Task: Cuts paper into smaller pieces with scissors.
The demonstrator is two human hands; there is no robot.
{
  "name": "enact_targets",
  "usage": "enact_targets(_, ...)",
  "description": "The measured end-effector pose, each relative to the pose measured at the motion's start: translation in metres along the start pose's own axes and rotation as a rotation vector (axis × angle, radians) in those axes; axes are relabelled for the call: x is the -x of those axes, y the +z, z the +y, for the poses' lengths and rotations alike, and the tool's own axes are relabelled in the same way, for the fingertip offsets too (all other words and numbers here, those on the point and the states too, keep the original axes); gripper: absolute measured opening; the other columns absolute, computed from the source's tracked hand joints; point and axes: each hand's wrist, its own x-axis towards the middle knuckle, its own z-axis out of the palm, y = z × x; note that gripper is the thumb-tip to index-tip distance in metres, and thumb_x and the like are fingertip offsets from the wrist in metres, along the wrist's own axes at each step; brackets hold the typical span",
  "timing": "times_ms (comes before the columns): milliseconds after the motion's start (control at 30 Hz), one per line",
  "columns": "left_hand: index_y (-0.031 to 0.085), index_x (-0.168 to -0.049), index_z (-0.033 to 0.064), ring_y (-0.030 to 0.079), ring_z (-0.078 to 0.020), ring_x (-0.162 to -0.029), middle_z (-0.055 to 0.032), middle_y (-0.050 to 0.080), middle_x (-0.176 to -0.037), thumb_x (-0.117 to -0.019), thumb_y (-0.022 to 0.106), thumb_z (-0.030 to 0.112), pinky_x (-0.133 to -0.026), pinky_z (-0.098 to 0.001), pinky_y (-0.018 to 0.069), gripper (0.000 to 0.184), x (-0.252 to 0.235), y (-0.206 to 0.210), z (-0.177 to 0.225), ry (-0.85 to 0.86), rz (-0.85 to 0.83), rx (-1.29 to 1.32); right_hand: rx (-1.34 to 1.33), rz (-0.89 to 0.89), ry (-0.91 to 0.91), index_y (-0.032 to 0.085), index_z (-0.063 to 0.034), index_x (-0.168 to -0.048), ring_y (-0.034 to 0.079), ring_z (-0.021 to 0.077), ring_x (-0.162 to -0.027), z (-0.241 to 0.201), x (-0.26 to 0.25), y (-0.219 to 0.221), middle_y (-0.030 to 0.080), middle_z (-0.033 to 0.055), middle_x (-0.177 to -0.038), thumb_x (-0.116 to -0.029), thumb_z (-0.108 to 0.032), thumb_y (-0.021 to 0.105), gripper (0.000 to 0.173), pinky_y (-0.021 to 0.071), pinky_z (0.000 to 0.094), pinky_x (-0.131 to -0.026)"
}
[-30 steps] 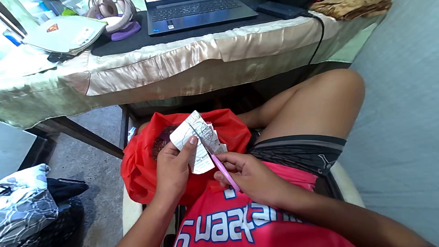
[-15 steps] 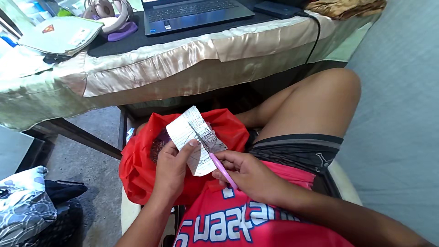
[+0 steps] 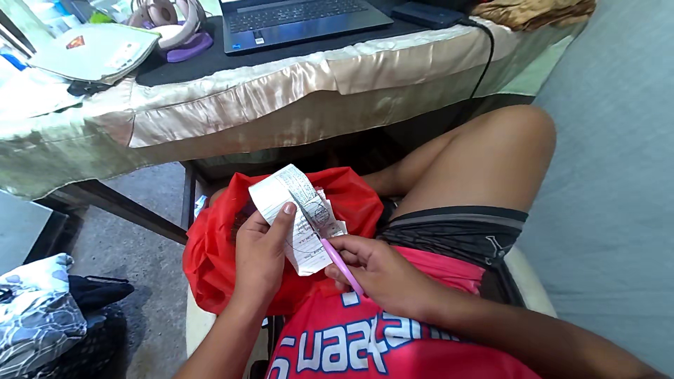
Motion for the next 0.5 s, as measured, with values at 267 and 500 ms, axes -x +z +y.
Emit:
enact_targets(267, 0.068, -0.106, -0.0050, 0.075, -0.0212, -0.079, -0.0157, 0.074, -0.090, -0.1030, 0.060, 0.010, -0.077, -0.0380, 0.0643, 0.017, 0.005, 0.005, -0.003, -0.058, -0.073, -0.005, -0.024, 0.034, -0.037, 0.063, -0.0079, -0.126, 0.068, 0.0056, -0.073, -0.003, 0.000, 0.001, 0.072, -0.0012, -0.089, -0.1009, -0.026, 0.067, 0.031, 0.0569, 0.0184, -0.065)
enact_targets(500, 0.069, -0.106, -0.0046, 0.074, -0.0209, -0.079, -0.0160, 0.074, -0.090, -0.1025, 0.061, 0.009, -0.078, -0.0375, 0.0642, 0.017, 0.009, 0.007, 0.008, -0.030, -0.112, -0.018, -0.016, 0.069, -0.028, 0.064, -0.0089, -0.124, 0.068, 0.0051, -0.073, -0.016, 0.012, 0.003, 0.072, -0.0023, -0.089, -0.0995, -0.026, 0.069, 0.031, 0.0574, 0.0182, -0.065)
